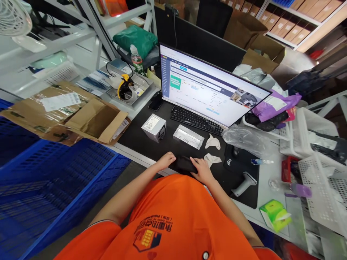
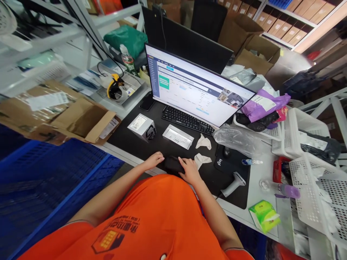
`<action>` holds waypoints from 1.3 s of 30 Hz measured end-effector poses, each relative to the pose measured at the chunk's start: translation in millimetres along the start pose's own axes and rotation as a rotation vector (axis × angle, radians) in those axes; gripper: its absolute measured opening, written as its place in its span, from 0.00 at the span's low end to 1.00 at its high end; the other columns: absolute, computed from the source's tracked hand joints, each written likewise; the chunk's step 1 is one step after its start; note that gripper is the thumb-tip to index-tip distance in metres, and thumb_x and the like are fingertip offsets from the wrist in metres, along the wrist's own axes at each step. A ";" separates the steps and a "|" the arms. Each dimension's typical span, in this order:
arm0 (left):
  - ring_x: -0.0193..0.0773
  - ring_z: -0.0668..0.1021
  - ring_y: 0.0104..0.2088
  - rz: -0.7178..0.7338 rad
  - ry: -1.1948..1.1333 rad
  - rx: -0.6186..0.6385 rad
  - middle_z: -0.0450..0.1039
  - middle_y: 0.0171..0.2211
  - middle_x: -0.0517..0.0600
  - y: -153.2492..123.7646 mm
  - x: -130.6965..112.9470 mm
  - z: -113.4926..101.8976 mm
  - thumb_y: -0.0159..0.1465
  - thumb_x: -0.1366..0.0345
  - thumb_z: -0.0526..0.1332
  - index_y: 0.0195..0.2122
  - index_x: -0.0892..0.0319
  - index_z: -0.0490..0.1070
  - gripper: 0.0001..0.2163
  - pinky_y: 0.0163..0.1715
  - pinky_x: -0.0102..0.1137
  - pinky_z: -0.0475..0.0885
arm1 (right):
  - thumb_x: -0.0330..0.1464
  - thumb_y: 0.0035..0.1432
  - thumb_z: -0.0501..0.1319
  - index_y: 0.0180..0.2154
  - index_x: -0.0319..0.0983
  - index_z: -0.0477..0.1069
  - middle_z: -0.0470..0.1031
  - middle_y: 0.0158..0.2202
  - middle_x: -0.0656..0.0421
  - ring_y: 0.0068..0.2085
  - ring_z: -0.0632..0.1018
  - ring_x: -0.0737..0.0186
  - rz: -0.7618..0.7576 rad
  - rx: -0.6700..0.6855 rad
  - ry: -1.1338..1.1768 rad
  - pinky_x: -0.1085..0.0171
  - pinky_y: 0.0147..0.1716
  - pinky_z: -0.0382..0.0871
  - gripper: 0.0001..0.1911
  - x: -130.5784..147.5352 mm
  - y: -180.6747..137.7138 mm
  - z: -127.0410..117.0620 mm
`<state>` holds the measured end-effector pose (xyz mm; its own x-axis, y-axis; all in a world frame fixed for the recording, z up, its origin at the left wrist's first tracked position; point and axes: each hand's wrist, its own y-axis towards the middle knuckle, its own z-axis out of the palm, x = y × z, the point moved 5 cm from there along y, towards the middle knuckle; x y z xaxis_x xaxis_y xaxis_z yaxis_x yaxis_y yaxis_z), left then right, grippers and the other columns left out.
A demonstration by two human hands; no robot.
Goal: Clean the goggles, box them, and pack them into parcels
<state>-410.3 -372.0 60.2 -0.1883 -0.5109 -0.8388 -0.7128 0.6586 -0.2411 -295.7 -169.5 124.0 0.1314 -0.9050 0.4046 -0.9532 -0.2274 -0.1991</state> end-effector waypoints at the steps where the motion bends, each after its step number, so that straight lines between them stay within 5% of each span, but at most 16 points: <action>1: 0.41 0.72 0.38 0.019 0.007 -0.021 0.68 0.34 0.52 1.0 -10.2 2.5 0.66 0.59 0.56 0.22 0.59 0.69 0.16 0.46 0.38 0.71 | 0.34 0.56 0.67 0.70 0.41 0.55 0.70 0.58 0.48 0.55 0.69 0.44 0.024 0.000 -0.023 0.47 0.55 0.64 0.43 0.8 2.5 1.7; 8: 0.45 0.70 0.46 0.164 -0.027 -0.061 0.71 0.42 0.53 27.0 -77.1 36.1 0.60 0.66 0.64 0.22 0.58 0.72 0.10 0.54 0.44 0.68 | 0.30 0.56 0.67 0.69 0.42 0.55 0.69 0.59 0.48 0.55 0.69 0.46 0.067 -0.002 -0.072 0.50 0.54 0.65 0.42 6.5 6.6 9.9; 13: 0.45 0.71 0.47 0.072 -0.134 -0.253 0.69 0.44 0.55 38.4 -53.6 12.7 0.66 0.63 0.58 0.26 0.59 0.72 0.12 0.53 0.45 0.70 | 0.36 0.59 0.64 0.72 0.32 0.45 0.63 0.62 0.39 0.60 0.65 0.41 0.172 -0.105 -0.147 0.44 0.58 0.60 0.46 2.7 10.3 12.3; 20: 0.35 0.75 0.33 -0.033 -0.276 -0.350 0.68 0.34 0.49 -8.9 -16.9 -10.4 0.74 0.60 0.49 0.40 0.61 0.69 0.13 0.36 0.34 0.76 | 0.39 0.59 0.64 0.71 0.34 0.47 0.63 0.64 0.42 0.60 0.65 0.42 0.075 -0.049 -0.140 0.46 0.60 0.57 0.45 2.4 15.0 12.7; 23: 0.36 0.73 0.34 -0.014 -0.257 -0.309 0.68 0.35 0.50 -10.8 -24.2 -2.6 0.72 0.61 0.49 0.36 0.60 0.70 0.14 0.37 0.36 0.76 | 0.37 0.58 0.65 0.71 0.33 0.47 0.63 0.64 0.40 0.60 0.65 0.40 0.092 -0.022 -0.173 0.44 0.60 0.57 0.46 8.1 16.2 16.2; 27: 0.43 0.72 0.46 0.071 -0.183 -0.209 0.69 0.44 0.54 9.6 -50.9 21.2 0.65 0.63 0.58 0.23 0.59 0.69 0.13 0.54 0.44 0.71 | 0.35 0.56 0.66 0.71 0.29 0.47 0.60 0.65 0.37 0.64 0.62 0.38 0.094 0.002 -0.190 0.41 0.65 0.50 0.47 11.8 23.3 22.7; 31: 0.46 0.69 0.51 0.118 -0.115 -0.158 0.69 0.48 0.54 25.4 -68.9 34.3 0.64 0.65 0.59 0.21 0.59 0.70 0.14 0.60 0.47 0.66 | 0.42 0.57 0.65 0.70 0.26 0.46 0.50 0.70 0.34 0.70 0.53 0.37 0.032 0.005 -0.106 0.37 0.67 0.40 0.49 11.8 37.7 27.6; 35: 0.45 0.69 0.53 0.091 -0.074 -0.192 0.69 0.50 0.54 22.5 -59.2 25.0 0.67 0.64 0.56 0.24 0.59 0.73 0.15 0.60 0.46 0.66 | 0.41 0.67 0.55 0.65 0.34 0.61 0.59 0.67 0.42 0.68 0.58 0.45 -0.005 -0.171 0.027 0.41 0.66 0.46 0.30 20.5 52.0 23.7; 39: 0.45 0.70 0.53 0.060 -0.057 -0.247 0.69 0.49 0.55 3.7 -38.2 11.2 0.68 0.63 0.56 0.27 0.59 0.74 0.13 0.60 0.47 0.67 | 0.35 0.67 0.56 0.44 0.39 0.79 0.73 0.52 0.48 0.54 0.69 0.50 0.020 -0.353 0.060 0.52 0.54 0.61 0.14 33.5 56.2 18.3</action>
<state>-398.2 -343.8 85.8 -0.2015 -0.4383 -0.8759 -0.8461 0.5284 -0.0698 -339.9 -219.2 110.1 0.1054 -0.8828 0.4578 -0.9921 -0.0619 0.1090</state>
